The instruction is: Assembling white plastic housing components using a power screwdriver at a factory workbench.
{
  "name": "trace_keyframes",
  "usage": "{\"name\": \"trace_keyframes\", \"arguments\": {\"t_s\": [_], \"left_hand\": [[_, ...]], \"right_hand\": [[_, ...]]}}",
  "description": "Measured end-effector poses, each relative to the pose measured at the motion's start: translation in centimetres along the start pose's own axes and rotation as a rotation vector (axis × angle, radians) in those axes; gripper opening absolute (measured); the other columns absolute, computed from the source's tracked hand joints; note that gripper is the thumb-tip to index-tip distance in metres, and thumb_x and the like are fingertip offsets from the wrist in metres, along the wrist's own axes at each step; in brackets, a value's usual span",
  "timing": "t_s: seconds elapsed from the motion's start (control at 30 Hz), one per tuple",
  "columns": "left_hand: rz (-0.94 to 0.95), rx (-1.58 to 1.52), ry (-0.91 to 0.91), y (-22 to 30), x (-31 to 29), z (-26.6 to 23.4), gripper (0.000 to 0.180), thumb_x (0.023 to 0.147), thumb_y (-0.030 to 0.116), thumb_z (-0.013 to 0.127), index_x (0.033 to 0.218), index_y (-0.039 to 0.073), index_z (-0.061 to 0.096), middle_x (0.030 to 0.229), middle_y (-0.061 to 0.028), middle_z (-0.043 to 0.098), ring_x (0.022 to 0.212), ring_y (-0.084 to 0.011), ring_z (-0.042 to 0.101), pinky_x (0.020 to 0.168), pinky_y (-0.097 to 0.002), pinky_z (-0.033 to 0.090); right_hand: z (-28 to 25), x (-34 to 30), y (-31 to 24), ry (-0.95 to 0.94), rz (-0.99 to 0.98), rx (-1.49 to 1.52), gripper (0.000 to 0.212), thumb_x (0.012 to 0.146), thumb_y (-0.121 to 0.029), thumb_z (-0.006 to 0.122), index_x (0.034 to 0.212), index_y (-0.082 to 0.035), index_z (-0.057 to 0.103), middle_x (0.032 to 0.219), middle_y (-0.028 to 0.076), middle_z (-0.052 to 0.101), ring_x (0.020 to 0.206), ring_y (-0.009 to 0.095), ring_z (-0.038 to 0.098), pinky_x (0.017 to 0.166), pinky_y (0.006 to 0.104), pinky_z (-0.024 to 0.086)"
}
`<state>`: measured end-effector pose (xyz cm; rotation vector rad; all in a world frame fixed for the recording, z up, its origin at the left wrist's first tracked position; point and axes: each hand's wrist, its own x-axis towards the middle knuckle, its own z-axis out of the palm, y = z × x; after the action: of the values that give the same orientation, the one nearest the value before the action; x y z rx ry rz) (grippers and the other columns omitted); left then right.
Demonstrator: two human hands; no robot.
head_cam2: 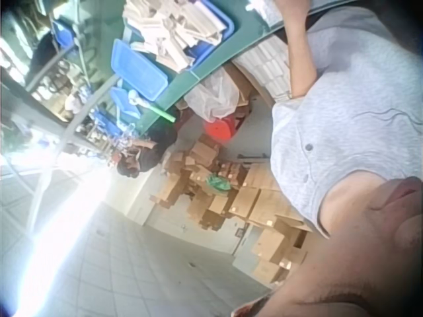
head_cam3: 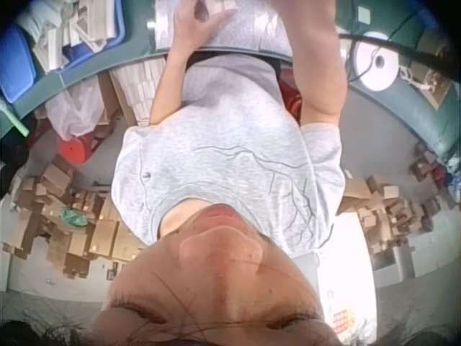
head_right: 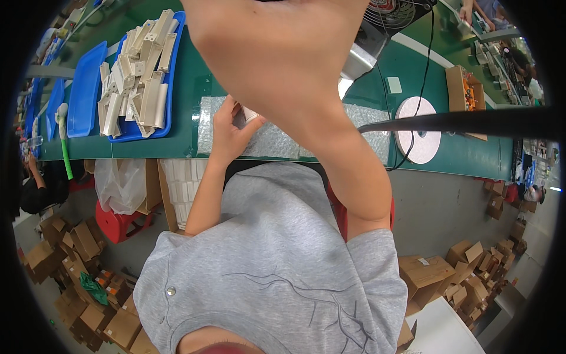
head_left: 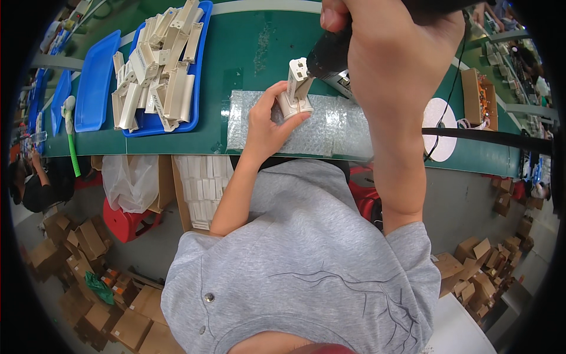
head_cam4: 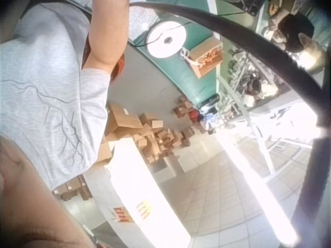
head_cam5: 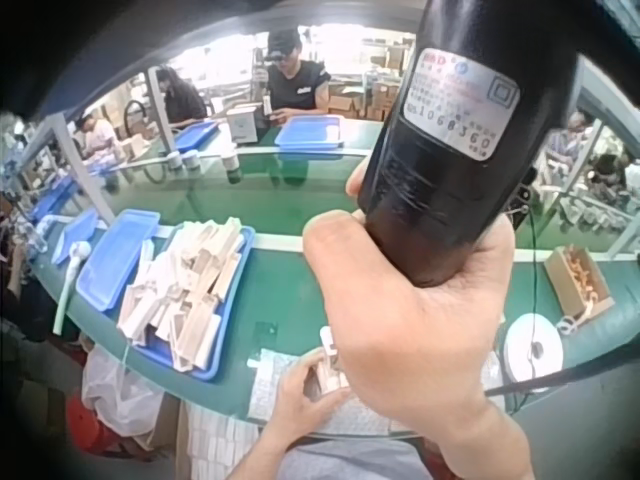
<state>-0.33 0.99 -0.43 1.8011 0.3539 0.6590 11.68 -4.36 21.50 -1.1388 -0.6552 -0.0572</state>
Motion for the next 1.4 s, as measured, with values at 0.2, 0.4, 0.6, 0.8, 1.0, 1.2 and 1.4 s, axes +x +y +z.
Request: {"name": "trace_keyframes", "arguments": {"t_s": [0.2,0.4,0.6,0.8,1.0,1.2,1.4], "left_hand": [[0.006,-0.004,0.005,-0.1,0.0,0.0,0.061,0.078,0.017,0.09,0.129,0.002,0.06,0.115,-0.0138,0.072,0.102,-0.0238,0.07,0.088,-0.0345,0.056],[0.005,-0.003,0.006,-0.3,0.0,0.1,0.061,0.078,0.018,0.09,0.129,0.002,0.06,0.116,-0.0137,0.071,0.102,-0.0241,0.07,0.088,-0.0346,0.056],[0.012,0.009,0.009,-0.1,0.0,0.1,0.061,0.079,0.019,0.089,0.129,0.002,0.06,0.117,-0.0139,0.071,0.102,-0.0252,0.071,0.087,-0.0347,0.056],[0.033,0.017,0.029,0.2,0.0,0.2,0.061,0.078,0.02,0.09,0.129,0.002,0.06,0.119,-0.0142,0.07,0.102,-0.0258,0.071,0.086,-0.0353,0.057],[0.039,0.032,0.042,0.5,-0.1,0.0,0.062,0.078,0.02,0.09,0.129,0.001,0.06,0.12,-0.0154,0.07,0.103,-0.0262,0.071,0.085,-0.0356,0.057],[0.031,0.012,0.033,0.1,0.1,0.2,0.064,0.077,0.018,0.091,0.129,0.0,0.059,0.121,-0.016,0.07,0.103,-0.0265,0.071,0.086,-0.036,0.057],[0.048,0.083,0.067,1.1,-0.3,-0.2,0.062,0.076,0.016,0.091,0.127,0.0,0.06,0.123,-0.0166,0.069,0.106,-0.0287,0.07,0.087,-0.037,0.057]], "right_hand": [[0.0,-0.2,-1.6,-0.003,0.081,0.002,0.03,0.08,0.005,0.077,0.104,-0.003,0.062,0.083,0.004,0.064,0.064,0.008,0.06,0.059,0.0241,0.05],[0.5,-0.2,-1.0,0.06,0.027,0.038,0.027,0.08,0.005,0.076,0.102,-0.003,0.063,0.078,0.002,0.064,0.061,0.008,0.059,0.056,0.0237,0.048],[0.6,-0.1,-2.6,0.025,0.128,-0.034,0.023,0.08,0.005,0.075,0.099,-0.003,0.065,0.071,0.001,0.063,0.055,0.007,0.056,0.05,0.0228,0.042],[0.5,0.0,-3.2,0.004,0.161,-0.091,0.021,0.082,0.003,0.073,0.099,-0.003,0.065,0.066,0.0,0.061,0.05,0.007,0.054,0.047,0.0236,0.041],[0.4,0.6,-1.6,-0.034,0.157,-0.001,0.015,0.082,0.003,0.071,0.093,-0.002,0.062,0.064,0.002,0.06,0.051,0.008,0.055,0.048,0.0237,0.041],[0.1,1.7,2.7,-0.327,-0.089,0.777,0.013,0.083,0.003,0.071,0.085,-0.002,0.059,0.064,0.002,0.059,0.051,0.009,0.055,0.049,0.0241,0.042],[-2.1,0.1,0.0,-0.375,-0.246,-0.221,0.024,0.083,0.006,0.07,0.102,0.002,0.056,0.067,0.006,0.057,0.051,0.013,0.052,0.054,0.0278,0.046]]}}
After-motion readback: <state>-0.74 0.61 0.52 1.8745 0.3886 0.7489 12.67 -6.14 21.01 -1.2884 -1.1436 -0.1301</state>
